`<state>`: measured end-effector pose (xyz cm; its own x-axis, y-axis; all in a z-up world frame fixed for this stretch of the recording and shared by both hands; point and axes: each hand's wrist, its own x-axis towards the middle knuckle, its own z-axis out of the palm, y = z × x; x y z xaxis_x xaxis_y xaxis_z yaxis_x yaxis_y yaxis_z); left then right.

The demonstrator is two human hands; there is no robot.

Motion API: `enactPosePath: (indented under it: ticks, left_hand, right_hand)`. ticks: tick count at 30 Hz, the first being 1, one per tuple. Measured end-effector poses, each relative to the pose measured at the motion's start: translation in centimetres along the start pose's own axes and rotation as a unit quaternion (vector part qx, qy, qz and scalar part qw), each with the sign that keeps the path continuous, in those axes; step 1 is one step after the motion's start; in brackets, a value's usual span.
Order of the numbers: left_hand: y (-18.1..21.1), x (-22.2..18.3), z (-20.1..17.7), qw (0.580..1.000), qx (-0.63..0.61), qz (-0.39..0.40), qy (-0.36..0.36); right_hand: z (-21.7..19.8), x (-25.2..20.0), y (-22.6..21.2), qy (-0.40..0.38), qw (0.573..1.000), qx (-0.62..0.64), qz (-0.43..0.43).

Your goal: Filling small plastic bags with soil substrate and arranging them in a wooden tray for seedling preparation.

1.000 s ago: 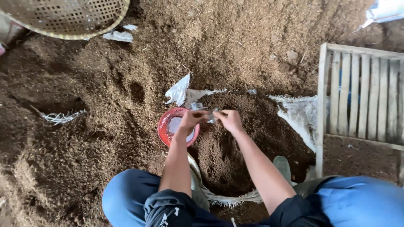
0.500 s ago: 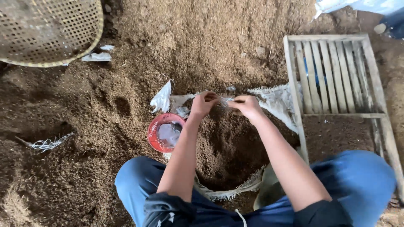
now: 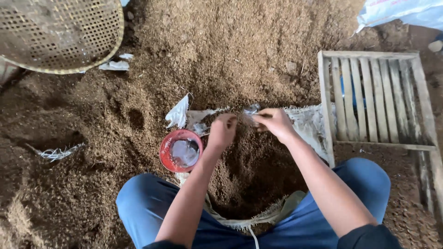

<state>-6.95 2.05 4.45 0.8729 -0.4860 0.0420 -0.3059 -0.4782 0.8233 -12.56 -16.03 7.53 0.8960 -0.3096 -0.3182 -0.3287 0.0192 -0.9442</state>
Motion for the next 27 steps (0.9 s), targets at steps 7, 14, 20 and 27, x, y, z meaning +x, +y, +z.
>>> enactPosePath:
  ticks: [7, 14, 20, 27]
  left_hand:
    - [-13.7, -4.7, 8.1, 0.991, -0.01, -0.112, 0.068]
    - [-20.3, -10.2, 12.8, 0.958, 0.153, -0.164, 0.179]
    - [-21.5, -8.8, 17.6, 0.944, 0.065, -0.168, 0.276]
    - [-16.4, -6.4, 16.7, 0.96, -0.104, -0.155, 0.211]
  right_hand:
    - [-2.2, -0.1, -0.4, -0.006, 0.997, 0.063, -0.044]
    - [-4.0, -0.7, -1.2, 0.033, 0.998, 0.034, -0.03]
    - [-4.5, -0.2, -0.3, 0.04, 0.998, 0.05, -0.017]
    - [-4.9, -0.5, -1.5, 0.005, 0.999, 0.048, -0.019]
